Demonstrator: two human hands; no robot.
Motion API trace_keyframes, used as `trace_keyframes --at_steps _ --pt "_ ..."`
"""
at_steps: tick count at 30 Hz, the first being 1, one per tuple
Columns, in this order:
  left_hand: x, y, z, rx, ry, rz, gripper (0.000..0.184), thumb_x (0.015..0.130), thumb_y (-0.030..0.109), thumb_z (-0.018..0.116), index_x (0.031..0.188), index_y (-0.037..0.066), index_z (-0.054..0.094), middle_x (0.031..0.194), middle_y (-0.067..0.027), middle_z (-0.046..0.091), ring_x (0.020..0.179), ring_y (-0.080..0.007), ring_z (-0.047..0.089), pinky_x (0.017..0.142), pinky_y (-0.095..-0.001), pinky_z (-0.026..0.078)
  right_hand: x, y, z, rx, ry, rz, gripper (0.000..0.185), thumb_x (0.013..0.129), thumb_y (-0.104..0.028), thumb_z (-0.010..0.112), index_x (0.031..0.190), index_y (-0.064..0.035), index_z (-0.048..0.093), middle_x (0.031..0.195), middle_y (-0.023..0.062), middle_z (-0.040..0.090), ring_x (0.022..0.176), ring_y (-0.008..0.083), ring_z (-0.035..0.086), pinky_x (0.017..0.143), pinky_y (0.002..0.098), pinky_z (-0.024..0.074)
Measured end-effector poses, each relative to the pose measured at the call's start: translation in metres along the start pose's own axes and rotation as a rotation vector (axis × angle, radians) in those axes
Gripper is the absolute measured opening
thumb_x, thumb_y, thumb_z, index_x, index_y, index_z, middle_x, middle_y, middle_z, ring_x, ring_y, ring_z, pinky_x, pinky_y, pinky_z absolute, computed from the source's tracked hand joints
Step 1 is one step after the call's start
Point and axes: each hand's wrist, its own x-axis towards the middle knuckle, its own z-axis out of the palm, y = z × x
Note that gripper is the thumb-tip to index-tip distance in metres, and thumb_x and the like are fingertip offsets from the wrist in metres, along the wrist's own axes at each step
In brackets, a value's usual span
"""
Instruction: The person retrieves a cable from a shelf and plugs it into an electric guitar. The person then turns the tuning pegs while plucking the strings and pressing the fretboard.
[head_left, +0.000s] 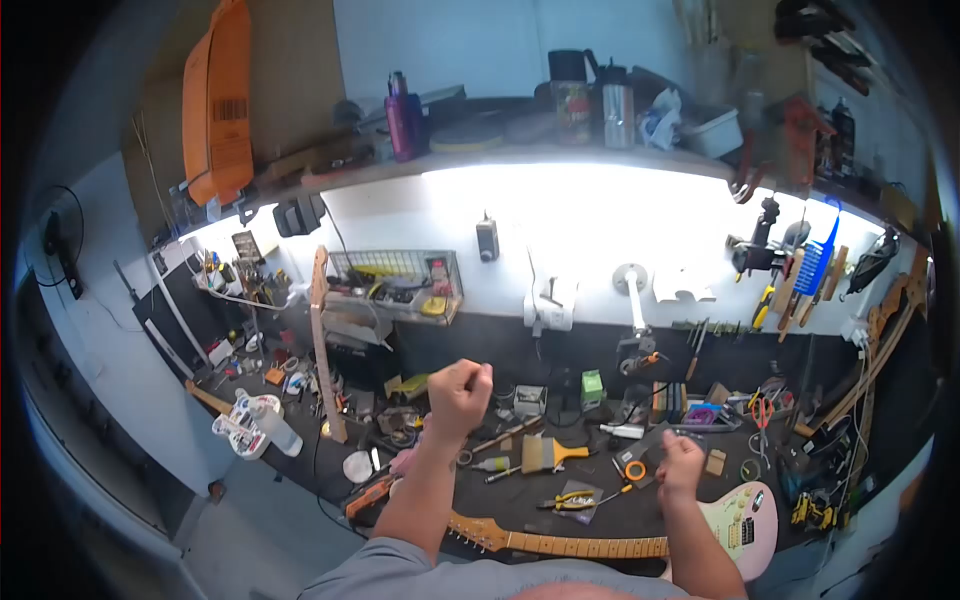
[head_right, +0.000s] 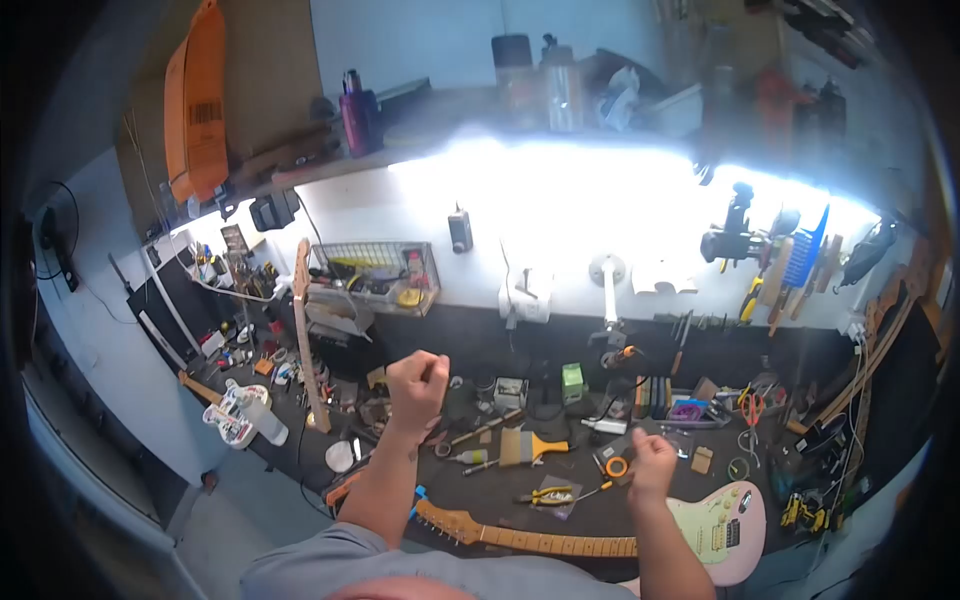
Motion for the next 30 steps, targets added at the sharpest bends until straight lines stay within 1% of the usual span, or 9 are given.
trace_keyframes --at_steps 5,9,12,13,18,19,21,23,30 --pt "0.121 0.079 -0.027 0.099 0.015 0.388 0.011 0.097 0.009 0.075 0.088 0.008 0.07 0.062 -0.0067 0.057 0.05 -0.0206 0.056 0.052 -0.0364 0.044 -0.041 -0.037 0.019 -0.205 -0.299 0.043 0.017 0.1 -0.016 0.082 0.093 -0.0031 0.075 0.073 -0.002 0.066 0.058 0.0056 0.057 0.055 0.0259 0.0453" --pt "0.253 0.133 -0.045 0.041 0.003 0.279 0.024 0.102 0.021 0.073 0.089 0.001 0.073 0.069 -0.0125 0.066 0.059 -0.0223 0.061 0.06 -0.0383 0.048 -0.032 -0.029 0.03 -0.262 -0.452 -0.023 0.026 0.094 -0.015 0.09 0.113 -0.0006 0.078 0.101 0.004 0.08 0.093 0.0103 0.074 0.087 0.0289 0.0596" --pt "0.333 0.151 -0.032 0.234 -0.093 0.464 0.028 0.102 0.026 0.072 0.097 0.0 0.078 0.082 -0.0223 0.074 0.08 -0.0334 0.078 0.076 -0.0498 0.057 -0.033 -0.026 0.044 -0.221 -0.525 0.027 0.027 0.097 -0.016 0.088 0.117 -0.0006 0.077 0.102 0.0037 0.08 0.092 0.0102 0.074 0.086 0.0291 0.0604" --pt "0.355 0.152 -0.023 0.319 -0.179 0.456 0.024 0.101 0.023 0.074 0.104 0.0 0.078 0.092 -0.0225 0.077 0.087 -0.0329 0.078 0.081 -0.0484 0.057 -0.032 -0.021 0.047 -0.215 -0.55 0.051 0.026 0.098 -0.016 0.087 0.118 -0.0007 0.077 0.103 0.0038 0.08 0.092 0.0101 0.074 0.086 0.0292 0.0606" --pt "0.424 0.127 0.03 0.434 -0.618 0.335 0.039 0.095 0.022 0.079 0.128 0.002 0.081 0.124 -0.0233 0.081 0.122 -0.0359 0.077 0.106 -0.0487 0.058 -0.05 -0.029 0.047 -0.271 -0.657 0.09 0.028 0.104 -0.019 0.082 0.121 0.0022 0.077 0.104 0.0056 0.081 0.091 0.0115 0.074 0.082 0.0307 0.0619" --pt "0.426 0.145 0.029 0.45 -0.775 0.18 0.055 0.091 0.022 0.083 0.141 0.001 0.075 0.137 -0.0198 0.079 0.133 -0.0356 0.072 0.113 -0.0442 0.055 -0.053 -0.024 0.043 -0.261 -0.667 0.114 0.03 0.104 -0.02 0.082 0.121 0.003 0.077 0.104 0.0061 0.081 0.09 0.0118 0.075 0.081 0.0308 0.0619" --pt "0.45 0.127 0.042 0.535 -0.952 0.253 0.061 0.088 0.023 0.088 0.145 0.008 0.075 0.136 -0.015 0.08 0.129 -0.0338 0.073 0.114 -0.0454 0.054 -0.056 -0.031 0.035 -0.298 -0.654 0.136 0.03 0.105 -0.022 0.082 0.122 0.0022 0.078 0.104 0.0058 0.081 0.089 0.0118 0.075 0.082 0.0307 0.0618" --pt "0.453 0.116 0.056 0.595 -0.926 0.231 0.055 0.088 0.023 0.089 0.141 0.015 0.079 0.134 -0.0148 0.08 0.129 -0.0333 0.073 0.112 -0.0486 0.054 -0.047 -0.018 0.021 -0.303 -0.644 0.172 0.029 0.105 -0.023 0.081 0.121 0.0007 0.078 0.102 0.0046 0.081 0.089 0.0116 0.074 0.082 0.0306 0.0615" --pt "0.415 0.141 0.053 0.634 -0.843 0.068 0.038 0.103 0.028 0.069 0.133 0.009 0.081 0.131 -0.0189 0.08 0.121 -0.033 0.076 0.107 -0.0472 0.056 -0.067 -0.03 -0.014 -0.404 -0.588 0.119 0.025 0.103 -0.022 0.082 0.118 -0.0015 0.08 0.099 0.0042 0.08 0.092 0.0129 0.076 0.083 0.0299 0.0595"
